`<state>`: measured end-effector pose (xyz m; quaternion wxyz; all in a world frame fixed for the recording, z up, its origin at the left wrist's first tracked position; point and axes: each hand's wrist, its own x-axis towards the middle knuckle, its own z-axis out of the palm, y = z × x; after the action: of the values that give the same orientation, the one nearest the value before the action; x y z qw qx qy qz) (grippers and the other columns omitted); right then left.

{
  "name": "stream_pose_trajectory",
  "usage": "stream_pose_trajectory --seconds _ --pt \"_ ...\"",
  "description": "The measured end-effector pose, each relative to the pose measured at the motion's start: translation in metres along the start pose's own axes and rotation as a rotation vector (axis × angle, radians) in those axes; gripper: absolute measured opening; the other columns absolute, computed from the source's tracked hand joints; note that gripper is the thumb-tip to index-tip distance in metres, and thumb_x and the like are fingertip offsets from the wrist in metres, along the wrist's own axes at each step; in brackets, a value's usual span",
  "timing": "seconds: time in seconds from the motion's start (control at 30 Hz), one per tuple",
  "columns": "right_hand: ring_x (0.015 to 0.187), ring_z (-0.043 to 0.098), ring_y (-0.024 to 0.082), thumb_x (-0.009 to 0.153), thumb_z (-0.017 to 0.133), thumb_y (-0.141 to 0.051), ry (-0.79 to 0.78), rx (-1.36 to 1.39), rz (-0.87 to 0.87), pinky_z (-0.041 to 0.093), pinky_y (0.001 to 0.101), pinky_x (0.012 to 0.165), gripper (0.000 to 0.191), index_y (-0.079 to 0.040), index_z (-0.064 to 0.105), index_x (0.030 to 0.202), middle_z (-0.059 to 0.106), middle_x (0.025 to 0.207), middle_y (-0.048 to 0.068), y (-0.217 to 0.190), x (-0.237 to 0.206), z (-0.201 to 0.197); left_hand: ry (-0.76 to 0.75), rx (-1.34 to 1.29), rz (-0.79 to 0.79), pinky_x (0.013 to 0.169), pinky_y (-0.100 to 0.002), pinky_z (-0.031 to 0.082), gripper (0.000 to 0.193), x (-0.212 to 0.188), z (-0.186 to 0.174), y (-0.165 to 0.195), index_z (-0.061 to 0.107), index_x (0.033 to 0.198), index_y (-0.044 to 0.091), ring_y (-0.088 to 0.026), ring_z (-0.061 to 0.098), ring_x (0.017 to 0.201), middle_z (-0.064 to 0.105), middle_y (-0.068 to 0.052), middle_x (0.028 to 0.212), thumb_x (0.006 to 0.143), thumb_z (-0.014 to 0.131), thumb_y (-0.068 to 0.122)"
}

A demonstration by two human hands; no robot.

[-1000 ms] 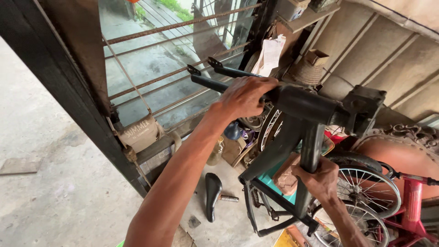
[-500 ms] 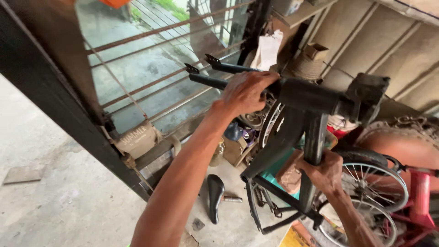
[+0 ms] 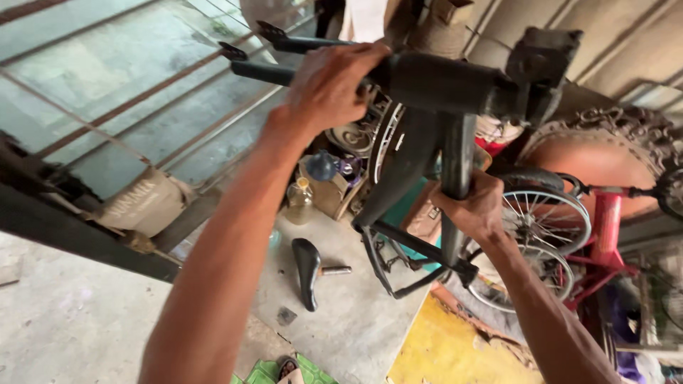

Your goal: The person scrubs a bicycle fork and frame with a small abrasive pad, then wipes the fork with a cloth. The person lifts the fork and places it against a wall near other bicycle parts.

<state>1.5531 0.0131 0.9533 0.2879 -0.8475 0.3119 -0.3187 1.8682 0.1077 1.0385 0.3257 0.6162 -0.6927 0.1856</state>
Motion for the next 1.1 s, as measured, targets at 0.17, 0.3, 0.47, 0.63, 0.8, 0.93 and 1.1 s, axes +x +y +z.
stream_pose_trajectory --seconds 0.17,0.3,0.47,0.63,0.8,0.93,1.1 --pt "0.053 0.063 0.013 0.085 0.079 -0.031 -0.066 -0.011 -0.048 0.053 0.0303 0.049 0.031 -0.002 0.074 0.096 0.071 0.070 0.008 0.015 -0.003 0.000 -0.012 0.074 0.006 0.079 -0.043 0.059 0.060 0.002 -0.008 0.006 0.063 0.130 0.008 -0.030 0.073 0.088 0.074 -0.010 0.114 0.072 0.075 0.001" --pt "0.069 0.072 0.013 0.099 0.064 -0.050 -0.022 0.393 -0.117 0.060 0.0294 0.060 0.057 -0.001 0.061 0.126 0.075 0.094 0.011 0.037 -0.019 -0.006 -0.099 0.079 -0.099 0.088 -0.046 0.054 0.059 0.002 -0.019 0.022 0.061 0.132 0.005 -0.033 0.068 0.101 0.071 -0.013 0.120 0.077 0.079 0.012" --pt "0.059 0.064 0.017 0.099 0.039 -0.056 0.098 0.607 0.163 0.054 0.0340 0.048 0.067 -0.008 0.057 0.142 0.071 0.097 0.014 0.062 -0.053 -0.001 -0.080 -0.015 -0.093 0.115 -0.051 0.036 0.086 0.001 -0.027 0.046 0.048 0.146 0.000 -0.039 0.052 0.130 0.058 -0.024 0.138 0.076 0.084 0.035" --pt "0.093 0.063 0.016 0.106 0.052 -0.049 0.265 0.521 0.050 0.056 0.0333 0.083 0.057 -0.004 0.052 0.140 0.067 0.125 0.019 0.050 -0.061 0.007 -0.044 -0.126 -0.029 0.122 -0.055 0.024 0.105 0.014 -0.033 0.066 0.034 0.157 0.001 -0.040 0.043 0.144 0.046 -0.026 0.156 0.076 0.081 0.049" --pt "0.099 0.062 0.014 0.113 0.053 -0.041 0.443 0.533 -0.022 0.056 0.0329 0.086 0.051 -0.007 0.050 0.152 0.064 0.125 0.013 -0.003 -0.020 -0.021 -0.036 -0.051 0.062 0.121 -0.059 0.021 0.101 0.033 -0.019 0.095 0.045 0.151 0.002 -0.039 0.046 0.143 0.052 -0.024 0.152 0.083 0.072 0.072" --pt "0.086 0.058 0.013 0.098 0.071 -0.035 0.116 0.679 -0.048 0.050 0.0304 0.070 0.065 -0.001 0.045 0.146 0.063 0.109 0.008 -0.052 0.022 -0.004 -0.059 -0.059 -0.040 0.122 -0.055 0.032 0.093 0.043 -0.005 0.104 0.059 0.136 0.004 -0.035 0.058 0.132 0.064 -0.020 0.137 0.086 0.063 0.081" --pt "0.076 0.062 0.034 0.088 0.085 -0.041 0.192 0.212 -0.114 0.058 0.0403 0.071 0.058 -0.001 0.059 0.120 0.064 0.085 0.021 -0.039 0.024 0.012 -0.026 -0.019 -0.016 0.100 -0.053 0.041 0.089 0.043 0.001 0.101 0.062 0.130 0.000 -0.036 0.060 0.110 0.065 -0.018 0.117 0.090 0.062 0.079"
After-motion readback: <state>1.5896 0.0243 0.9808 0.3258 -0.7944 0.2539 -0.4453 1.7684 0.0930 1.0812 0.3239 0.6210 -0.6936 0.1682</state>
